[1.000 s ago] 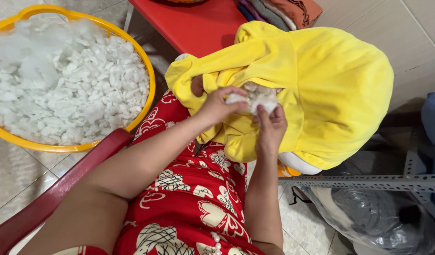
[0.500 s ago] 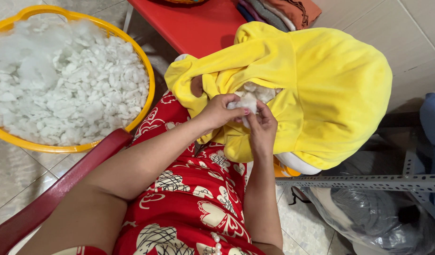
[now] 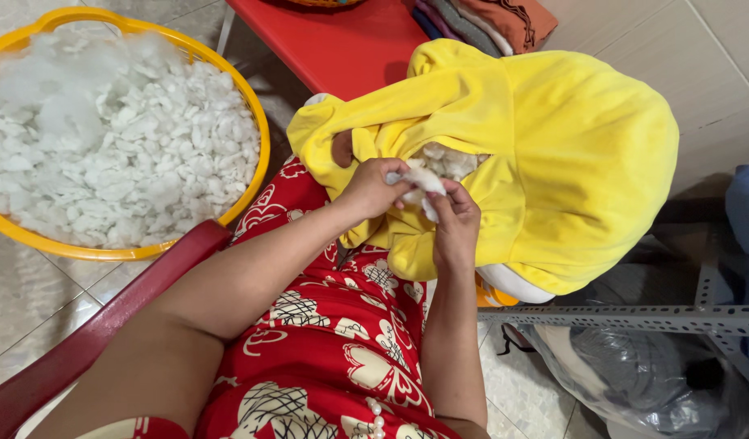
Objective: The person repeatedly scoops white cotton-like filling from a yellow basket and inserts it into a yellow plush toy held on their lap. They push the filling inside and adjust the opening throughout the clip.
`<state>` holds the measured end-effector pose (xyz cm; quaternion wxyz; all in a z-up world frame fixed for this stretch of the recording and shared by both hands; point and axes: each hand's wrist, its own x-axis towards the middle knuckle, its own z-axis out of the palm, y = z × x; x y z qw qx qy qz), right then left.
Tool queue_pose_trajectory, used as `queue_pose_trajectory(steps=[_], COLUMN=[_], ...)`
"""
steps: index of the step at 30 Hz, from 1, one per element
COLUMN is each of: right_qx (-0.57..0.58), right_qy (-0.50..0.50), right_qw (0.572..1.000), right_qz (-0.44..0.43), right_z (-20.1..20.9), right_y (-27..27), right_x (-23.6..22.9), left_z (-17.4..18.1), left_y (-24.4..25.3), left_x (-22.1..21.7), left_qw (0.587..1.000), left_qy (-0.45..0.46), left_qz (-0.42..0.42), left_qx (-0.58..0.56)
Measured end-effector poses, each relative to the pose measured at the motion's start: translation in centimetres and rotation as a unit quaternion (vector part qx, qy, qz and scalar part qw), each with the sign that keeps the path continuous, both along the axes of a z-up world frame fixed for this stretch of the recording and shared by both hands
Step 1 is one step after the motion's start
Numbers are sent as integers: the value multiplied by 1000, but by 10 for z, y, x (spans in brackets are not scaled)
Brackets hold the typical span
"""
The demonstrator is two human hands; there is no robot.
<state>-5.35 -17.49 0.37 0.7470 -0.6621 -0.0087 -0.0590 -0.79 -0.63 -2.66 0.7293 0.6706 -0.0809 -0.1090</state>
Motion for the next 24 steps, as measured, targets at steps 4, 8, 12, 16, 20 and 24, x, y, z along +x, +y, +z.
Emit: queue_pose_trajectory(steps=[4, 8, 12, 16, 20, 24], right_qx=[69, 43, 18, 33, 53, 21], right_qy=[-17, -16, -6, 4, 7, 10], right_qw=[997, 994, 995, 997, 998, 1000], right_qz=[-10, -95, -98, -68, -17, 7], right_z=[4, 11, 11, 5, 0, 1], right_y=[-10, -30, -40, -34, -17, 1], right_x=[-1, -1, -1, 1, 8, 7], left_z=[-18, -46, -74, -99, -127, -165], left_y=[15, 52, 119, 249, 363, 394], left_x=[12, 36, 73, 70, 23, -14], left_qw=[996, 977, 968, 953, 893, 775], left_qy=[71, 112, 26, -67, 2, 9], left_qz=[55, 130, 190, 295, 421, 503], left_qx=[-14, -127, -161, -5, 159, 383])
